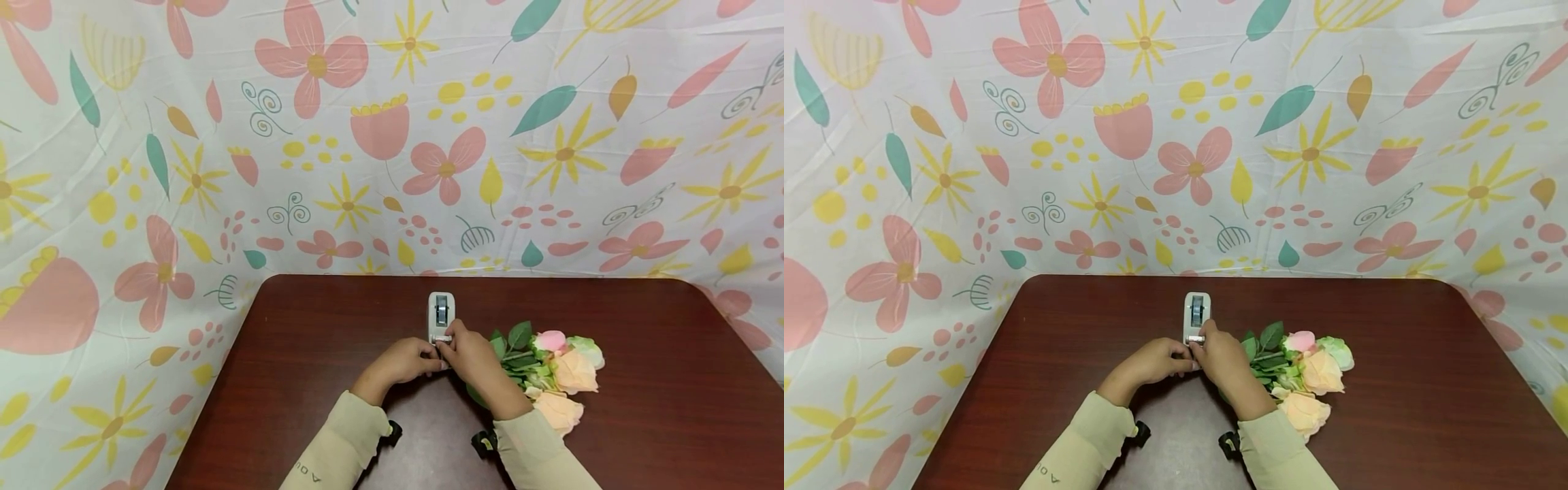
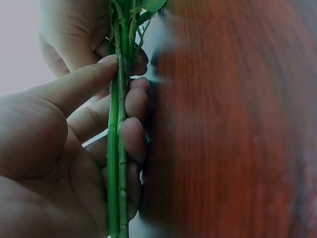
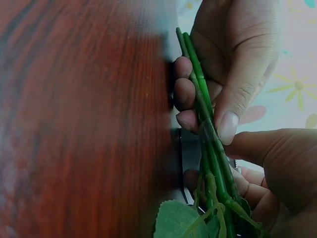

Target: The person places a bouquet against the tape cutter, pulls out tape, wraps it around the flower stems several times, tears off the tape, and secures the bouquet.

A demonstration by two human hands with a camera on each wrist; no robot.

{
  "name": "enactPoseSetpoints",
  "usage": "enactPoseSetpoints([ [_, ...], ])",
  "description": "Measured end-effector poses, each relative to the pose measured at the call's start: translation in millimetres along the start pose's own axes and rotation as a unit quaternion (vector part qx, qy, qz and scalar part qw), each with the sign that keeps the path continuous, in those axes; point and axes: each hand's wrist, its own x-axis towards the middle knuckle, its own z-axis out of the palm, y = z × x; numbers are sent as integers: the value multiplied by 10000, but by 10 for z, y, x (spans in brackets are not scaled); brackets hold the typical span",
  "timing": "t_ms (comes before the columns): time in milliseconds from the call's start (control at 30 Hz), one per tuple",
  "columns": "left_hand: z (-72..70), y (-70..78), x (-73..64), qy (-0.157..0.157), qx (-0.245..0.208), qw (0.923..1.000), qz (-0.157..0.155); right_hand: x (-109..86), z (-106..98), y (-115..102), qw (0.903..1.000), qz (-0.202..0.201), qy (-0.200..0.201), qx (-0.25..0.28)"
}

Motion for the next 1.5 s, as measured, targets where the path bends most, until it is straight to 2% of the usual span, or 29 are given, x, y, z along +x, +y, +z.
enactPoseSetpoints([
  [400, -2, -2, -10, 0, -106, 9999, -38, 13, 25, 10, 10000, -10, 6, 5],
  [1500, 23, -12, 10, 62, -50, 10000, 34, 11, 20, 16, 9999, -72, 51, 98],
])
